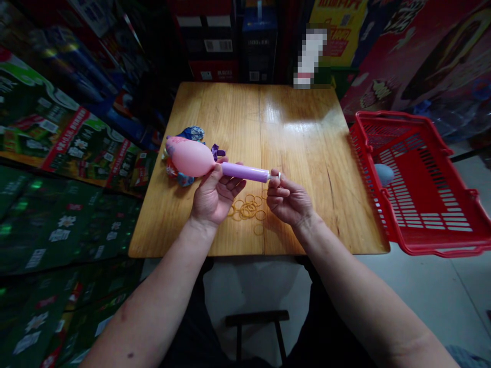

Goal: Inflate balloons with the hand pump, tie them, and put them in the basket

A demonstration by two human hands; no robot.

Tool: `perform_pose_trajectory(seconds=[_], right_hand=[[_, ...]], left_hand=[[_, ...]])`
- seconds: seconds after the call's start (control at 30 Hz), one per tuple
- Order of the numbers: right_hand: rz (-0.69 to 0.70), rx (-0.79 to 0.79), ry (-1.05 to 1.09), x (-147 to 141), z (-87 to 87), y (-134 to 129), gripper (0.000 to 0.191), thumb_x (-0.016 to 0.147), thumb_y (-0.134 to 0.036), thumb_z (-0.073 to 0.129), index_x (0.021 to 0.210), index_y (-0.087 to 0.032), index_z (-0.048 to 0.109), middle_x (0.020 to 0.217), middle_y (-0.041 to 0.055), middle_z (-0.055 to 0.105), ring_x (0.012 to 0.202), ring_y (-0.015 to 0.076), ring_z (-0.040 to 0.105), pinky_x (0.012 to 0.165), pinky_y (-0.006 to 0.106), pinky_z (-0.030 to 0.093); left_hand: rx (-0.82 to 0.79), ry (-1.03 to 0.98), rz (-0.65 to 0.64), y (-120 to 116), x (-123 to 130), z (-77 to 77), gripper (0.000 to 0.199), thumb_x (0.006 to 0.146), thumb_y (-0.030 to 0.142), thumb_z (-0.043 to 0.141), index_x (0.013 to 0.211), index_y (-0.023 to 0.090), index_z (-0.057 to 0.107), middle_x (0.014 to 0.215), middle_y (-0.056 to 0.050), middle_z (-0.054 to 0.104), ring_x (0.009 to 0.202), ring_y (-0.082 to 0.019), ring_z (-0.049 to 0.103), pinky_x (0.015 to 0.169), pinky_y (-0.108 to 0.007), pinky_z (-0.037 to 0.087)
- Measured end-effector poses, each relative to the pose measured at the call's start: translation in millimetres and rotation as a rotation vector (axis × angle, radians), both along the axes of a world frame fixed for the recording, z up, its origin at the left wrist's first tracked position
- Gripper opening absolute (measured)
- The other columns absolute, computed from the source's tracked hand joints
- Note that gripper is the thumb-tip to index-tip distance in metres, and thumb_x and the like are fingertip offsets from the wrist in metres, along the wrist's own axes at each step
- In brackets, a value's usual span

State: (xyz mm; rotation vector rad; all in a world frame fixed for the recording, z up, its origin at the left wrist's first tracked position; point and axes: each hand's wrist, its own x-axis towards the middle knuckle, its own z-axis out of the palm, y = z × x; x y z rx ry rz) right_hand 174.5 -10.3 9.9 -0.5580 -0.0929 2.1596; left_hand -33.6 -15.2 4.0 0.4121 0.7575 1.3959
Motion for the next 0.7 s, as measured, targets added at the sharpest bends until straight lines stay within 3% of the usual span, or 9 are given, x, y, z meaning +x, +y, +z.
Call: perform_pose_trajectory(seconds=[0.2, 0.37, 0.53, 0.7], right_hand=[[-0.058, 0.128, -0.051, 18.8, 9.0, 6.6, 0.022, 0.107, -0.017, 0.048, 0.098, -0.022, 0.067, 0.071, -0.0081, 0.065, 0.045, 0.001, 0.039, 0.048, 0.011, 0.04], [-0.013, 0.041, -0.042, 3.3, -2.4, -2.9, 0.013, 0.104, -0.017, 0.055, 0.101, -0.021, 0.067, 0.078, -0.0061, 0.07, 0.05, 0.0009, 0.047, 0.052, 0.011, 0.044], [0.016, 0.044, -0.003, -5.9, -8.3, -5.5, 0.011, 0.103, -0.016, 0.056, 0.104, -0.021, 0.066, 0.079, -0.0056, 0.069, 0.051, 0.0014, 0.048, 0.051, 0.011, 0.044], [-0.014, 0.158, -0.071, 15.7, 2.4, 4.8, 0.017, 0.105, -0.018, 0.051, 0.101, -0.023, 0.067, 0.074, -0.0084, 0.065, 0.046, 0.0, 0.037, 0.049, 0.01, 0.037]], left_hand=[[0.054, 0.044, 0.107, 3.3, -17.0, 9.1, 0.028, 0.091, 0.044, 0.077, 0.114, 0.029, 0.073, 0.119, -0.005, 0.079, 0.115, -0.024, 0.073, 0.092, -0.033, 0.06], [-0.007, 0.024, 0.008, -7.9, -2.8, 2.6, 0.03, 0.093, 0.044, 0.075, 0.119, 0.03, 0.072, 0.122, -0.005, 0.078, 0.119, -0.027, 0.072, 0.099, -0.042, 0.059], [-0.017, 0.005, 0.021, -6.1, 1.6, -1.6, 0.024, 0.096, 0.041, 0.072, 0.114, 0.026, 0.073, 0.116, -0.007, 0.08, 0.11, -0.023, 0.075, 0.091, -0.034, 0.061], [0.047, 0.024, 0.098, 5.6, -20.2, 6.7, 0.026, 0.092, 0.041, 0.075, 0.114, 0.027, 0.073, 0.115, -0.006, 0.08, 0.115, -0.023, 0.073, 0.09, -0.03, 0.061]])
